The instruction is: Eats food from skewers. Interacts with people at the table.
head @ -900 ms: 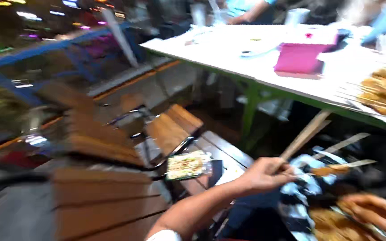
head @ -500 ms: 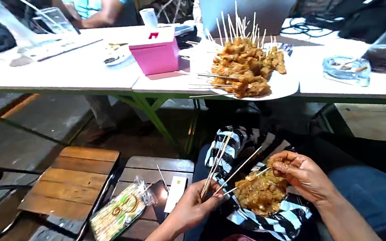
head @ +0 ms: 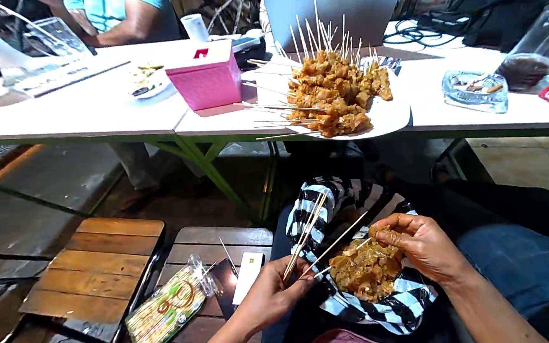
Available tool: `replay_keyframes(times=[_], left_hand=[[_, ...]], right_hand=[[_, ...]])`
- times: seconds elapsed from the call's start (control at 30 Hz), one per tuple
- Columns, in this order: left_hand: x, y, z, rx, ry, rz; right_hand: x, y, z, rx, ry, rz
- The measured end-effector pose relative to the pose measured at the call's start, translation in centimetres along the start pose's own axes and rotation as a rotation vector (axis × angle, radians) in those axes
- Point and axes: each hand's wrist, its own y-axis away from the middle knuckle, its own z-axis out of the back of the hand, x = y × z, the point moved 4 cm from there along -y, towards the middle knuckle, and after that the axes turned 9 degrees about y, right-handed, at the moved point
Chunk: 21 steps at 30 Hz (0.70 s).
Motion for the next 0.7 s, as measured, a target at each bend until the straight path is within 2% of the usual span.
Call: replay_keyframes(times=[0.23, 0.43, 0.6, 0.7], left_hand=[[0.2, -0.1, 0.2, 0.002, 0.124, 0.065], [-0.1, -0.3, 0.2, -0.06, 0.125, 0.068], [-0.3, -0.2, 0.3, -0.018, 0.106, 0.056], [-0.5, -0.3, 0.3, -0.01, 0.099, 0.047]], right_hand=[[0.1, -0.3, -0.7, 0.077, 0.009, -0.051], [1.9, -0.3, -0.5, 0.032, 0.303, 0.148], [2.1, -1.0, -0.8, 0.258, 0.175, -0.042], [1.7, -1.3, -1.1, 0.323, 0.134, -0.111]])
